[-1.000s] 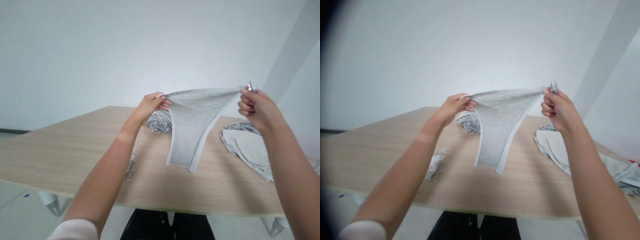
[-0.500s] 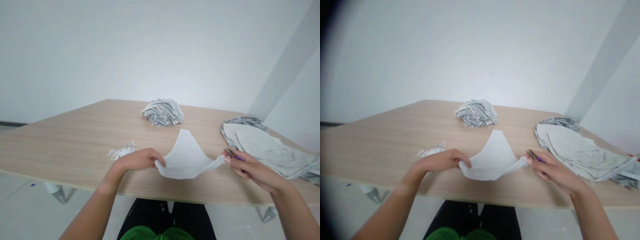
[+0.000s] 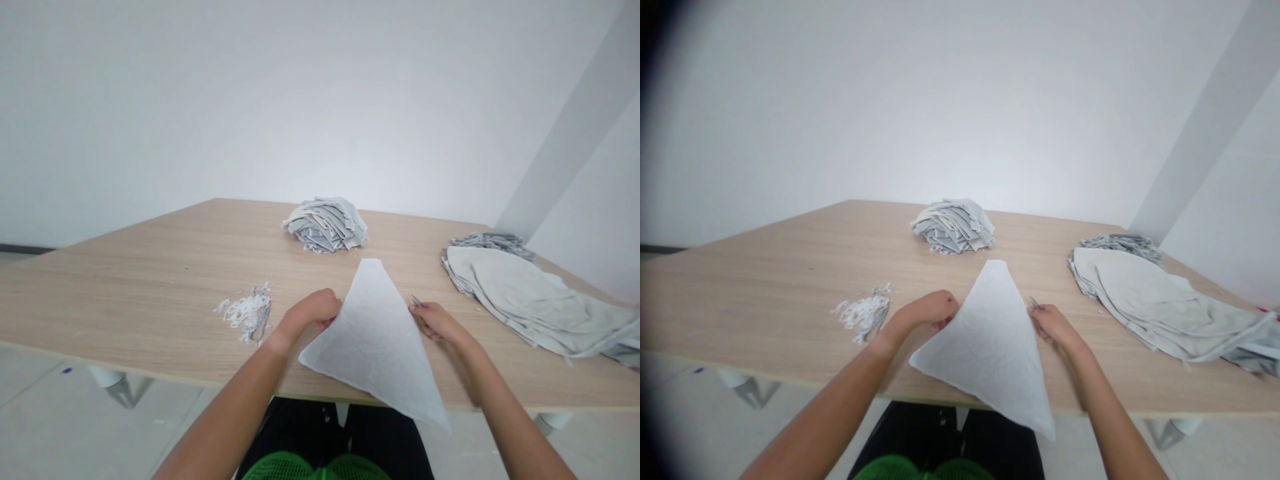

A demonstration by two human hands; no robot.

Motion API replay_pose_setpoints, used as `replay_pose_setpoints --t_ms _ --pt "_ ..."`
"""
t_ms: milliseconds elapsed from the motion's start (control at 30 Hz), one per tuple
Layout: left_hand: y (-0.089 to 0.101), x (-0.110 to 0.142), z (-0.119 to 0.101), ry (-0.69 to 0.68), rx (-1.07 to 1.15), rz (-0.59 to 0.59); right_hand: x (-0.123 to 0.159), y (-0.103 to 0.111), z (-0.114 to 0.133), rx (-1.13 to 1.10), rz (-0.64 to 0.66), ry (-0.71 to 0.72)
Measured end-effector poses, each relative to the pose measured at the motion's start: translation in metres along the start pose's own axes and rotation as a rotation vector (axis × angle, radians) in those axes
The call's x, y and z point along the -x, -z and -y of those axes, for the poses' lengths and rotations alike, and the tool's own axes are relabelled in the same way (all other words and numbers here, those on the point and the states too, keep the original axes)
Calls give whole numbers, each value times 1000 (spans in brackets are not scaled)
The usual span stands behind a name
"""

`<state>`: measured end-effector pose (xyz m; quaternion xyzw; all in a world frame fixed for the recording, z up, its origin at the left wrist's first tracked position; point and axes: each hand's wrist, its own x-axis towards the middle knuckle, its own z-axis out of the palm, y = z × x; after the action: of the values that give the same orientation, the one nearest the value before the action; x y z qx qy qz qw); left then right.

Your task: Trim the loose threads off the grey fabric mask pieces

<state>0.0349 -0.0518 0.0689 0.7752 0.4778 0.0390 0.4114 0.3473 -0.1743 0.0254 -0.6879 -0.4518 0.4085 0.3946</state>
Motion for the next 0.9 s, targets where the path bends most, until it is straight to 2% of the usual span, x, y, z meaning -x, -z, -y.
replay_pose_setpoints --t_ms 133,200,267,333,400,467,533,600,667,733,800,900 --pt "-9 -40 -13 -10 175 -32 -28 -12 5 -325 264 -125" --pt "-10 -55 -15 40 259 -47 -39 -14 11 -416 409 -195" --pt "-12 -66 -14 21 491 42 -49 -15 16 -451 494 -236" --pt "-14 -73 -10 -1 705 171 -57 -18 20 -456 504 -238" --pt "-17 -78 -5 -22 827 258 -63 -24 21 -452 462 -220" --pt "-19 -82 1 -62 900 259 -67 -29 19 -441 392 -201" --pt "-19 -84 7 -90 948 202 -71 -34 14 -412 275 -175" --pt "-16 -85 12 -79 935 85 -74 -35 9 -311 104 -137" --pt "-13 -84 16 -43 856 -50 -77 -31 6 -90 -67 -98" --pt "-9 -81 18 -17 746 -142 -79 -25 4 201 -181 -64" --pt "-7 -77 16 7 639 -165 -80 -19 6 464 -260 -49" --pt "-6 -73 11 50 570 -174 -80 -15 11 727 -353 -79"
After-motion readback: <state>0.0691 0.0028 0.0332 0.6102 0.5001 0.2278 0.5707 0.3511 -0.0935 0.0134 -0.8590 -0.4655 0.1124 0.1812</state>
